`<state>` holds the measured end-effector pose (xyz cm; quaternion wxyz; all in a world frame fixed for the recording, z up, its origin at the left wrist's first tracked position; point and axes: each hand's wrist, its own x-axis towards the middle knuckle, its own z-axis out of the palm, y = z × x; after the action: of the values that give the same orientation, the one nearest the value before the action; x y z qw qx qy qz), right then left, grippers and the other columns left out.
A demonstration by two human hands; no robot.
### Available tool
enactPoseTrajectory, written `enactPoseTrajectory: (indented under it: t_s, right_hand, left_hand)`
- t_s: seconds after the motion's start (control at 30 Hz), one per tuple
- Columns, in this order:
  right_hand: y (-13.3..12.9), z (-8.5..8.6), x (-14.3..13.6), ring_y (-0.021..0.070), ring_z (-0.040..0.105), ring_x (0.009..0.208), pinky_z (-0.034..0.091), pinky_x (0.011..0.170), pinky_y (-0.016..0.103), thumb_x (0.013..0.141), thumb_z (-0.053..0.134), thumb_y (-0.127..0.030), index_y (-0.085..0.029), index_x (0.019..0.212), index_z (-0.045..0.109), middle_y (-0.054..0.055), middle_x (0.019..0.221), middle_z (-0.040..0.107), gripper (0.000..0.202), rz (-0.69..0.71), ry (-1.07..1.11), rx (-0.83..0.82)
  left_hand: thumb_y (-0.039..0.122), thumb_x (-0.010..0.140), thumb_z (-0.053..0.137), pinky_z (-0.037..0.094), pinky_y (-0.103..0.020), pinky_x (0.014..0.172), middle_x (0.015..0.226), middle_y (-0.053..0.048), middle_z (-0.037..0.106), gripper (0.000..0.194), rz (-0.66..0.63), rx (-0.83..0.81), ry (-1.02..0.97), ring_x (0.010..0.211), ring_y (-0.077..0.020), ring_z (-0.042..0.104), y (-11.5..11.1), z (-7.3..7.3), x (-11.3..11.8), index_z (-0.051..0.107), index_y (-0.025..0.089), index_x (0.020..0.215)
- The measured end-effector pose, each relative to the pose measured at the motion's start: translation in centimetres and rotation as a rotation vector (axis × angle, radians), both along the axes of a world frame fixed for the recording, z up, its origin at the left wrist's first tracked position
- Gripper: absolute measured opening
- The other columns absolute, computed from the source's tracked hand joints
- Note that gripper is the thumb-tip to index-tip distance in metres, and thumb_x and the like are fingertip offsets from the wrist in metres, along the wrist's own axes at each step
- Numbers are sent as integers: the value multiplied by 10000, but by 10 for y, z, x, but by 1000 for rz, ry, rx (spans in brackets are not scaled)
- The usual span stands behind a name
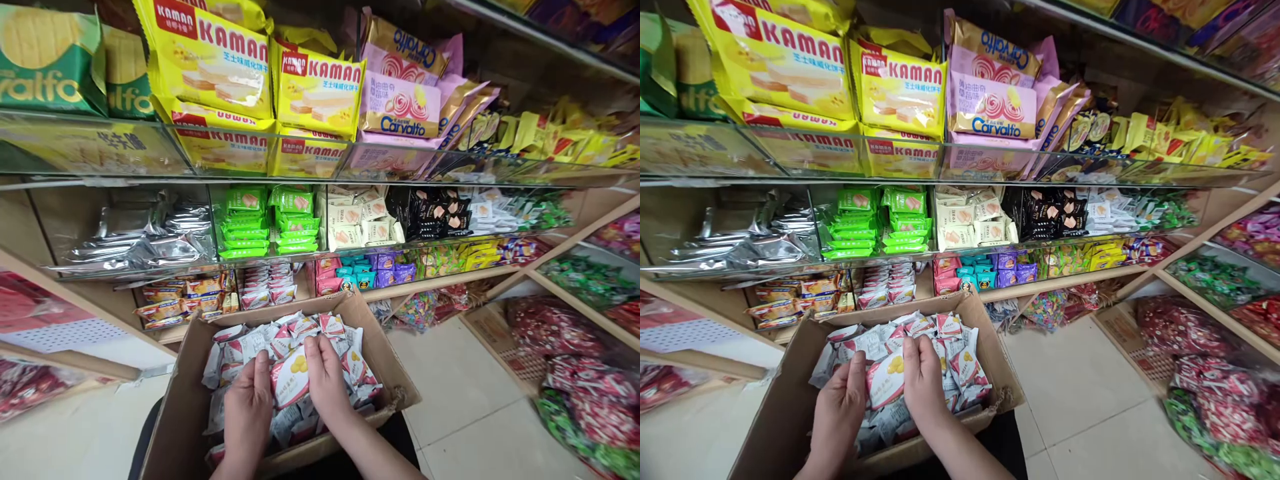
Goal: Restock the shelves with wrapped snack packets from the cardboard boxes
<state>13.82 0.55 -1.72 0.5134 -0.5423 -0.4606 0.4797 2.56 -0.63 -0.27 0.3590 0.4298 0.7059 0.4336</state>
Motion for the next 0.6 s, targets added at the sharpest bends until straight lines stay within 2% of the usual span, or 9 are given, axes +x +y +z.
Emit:
enactPoseTrajectory:
  t_s: [0.17,0.3,0.4,0.53,0.6]
  right_hand:
    - [0,4,3,109,387,542,301,526,232,859,325,-426,-197,692,349,-38,577,368,284,-53,-218,99]
    - [-3,3,2,126,412,554,289,535,249,865,323,-386,-196,707,362,-23,583,415,249,-188,-357,162]
    - [-4,0,3,122,415,561,310,531,240,870,310,-392,-197,722,370,-19,603,418,252,-215,-258,119]
    - [-4,-3,6,101,376,517,318,492,217,846,369,-429,-197,779,379,-42,589,366,242,-62,-80,86]
    - [-5,-3,5,93,359,507,315,490,213,839,396,-427,-201,742,354,-51,575,334,249,-38,-55,96]
  left_hand:
    - [421,717,473,248,-223,454,373,56,380,323,-42,58,224,411,-96,326,7,8,-12,437,210,476]
    - [428,733,442,268,-215,454,385,54,371,335,-50,87,283,420,-100,337,11,15,-13,420,212,477]
    - [451,762,402,297,-209,455,410,49,396,348,-68,91,271,438,-105,363,12,19,-9,454,211,515]
    - [453,763,416,313,-201,460,427,49,413,340,-98,79,222,446,-101,373,11,20,-5,464,208,533]
    - [472,759,419,321,-194,445,422,49,414,356,-118,63,177,440,-100,380,10,19,-5,452,209,521]
